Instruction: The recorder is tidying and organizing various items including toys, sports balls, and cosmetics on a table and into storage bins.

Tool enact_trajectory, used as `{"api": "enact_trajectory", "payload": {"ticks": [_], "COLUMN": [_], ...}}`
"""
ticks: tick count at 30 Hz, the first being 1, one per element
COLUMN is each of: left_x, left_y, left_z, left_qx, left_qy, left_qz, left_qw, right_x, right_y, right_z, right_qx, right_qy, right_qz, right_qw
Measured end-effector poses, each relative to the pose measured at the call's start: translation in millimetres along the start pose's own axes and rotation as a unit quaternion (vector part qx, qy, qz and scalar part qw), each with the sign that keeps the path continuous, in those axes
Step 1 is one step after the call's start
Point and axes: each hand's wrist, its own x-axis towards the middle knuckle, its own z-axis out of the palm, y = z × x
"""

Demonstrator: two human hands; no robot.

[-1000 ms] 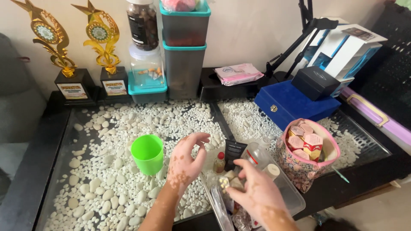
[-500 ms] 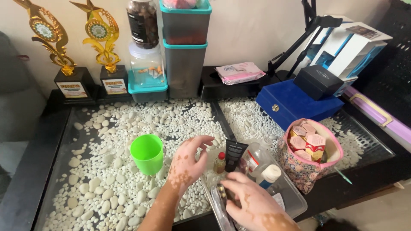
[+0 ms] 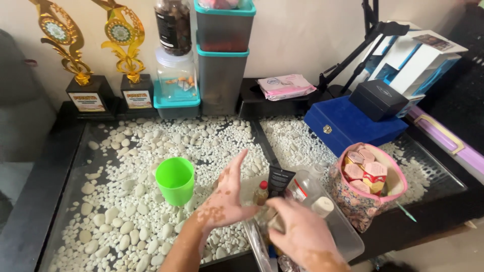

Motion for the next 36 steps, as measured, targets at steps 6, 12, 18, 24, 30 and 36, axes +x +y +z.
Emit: {"api": "enact_trajectory", "payload": {"ticks": [6,12,18,24,30,36], "left_x": [2,2,3,4,7,8], "left_y": [-23,-21,-1,-7,-11,-17], "left_z": [0,-1,-1,8,9,12], "left_qx": [-0.171,-0.216,-0.107,-0.053,-0.071,-0.09], "left_qy": [0.108,0.159,0.073,0.024,0.045,0.096], "left_qz": [-0.014,0.032,-0.039,-0.039,-0.043,0.012], "left_qw": [0.979,0.963,0.991,0.998,0.996,0.991], "right_x": [23,45,24,14,-6,9], "right_y": [-23,6,19,48,56,77], "right_z": [-24,-5,-39,11,-21,14], "right_qx": [0.191,0.042,0.076,-0.175,-0.052,0.095], "right_qy": [-0.012,0.073,0.004,-0.129,-0.111,-0.11], "right_qz": [0.043,-0.243,-0.043,0.057,-0.018,-0.1], "right_qw": [0.981,0.966,0.996,0.974,0.992,0.984]}}
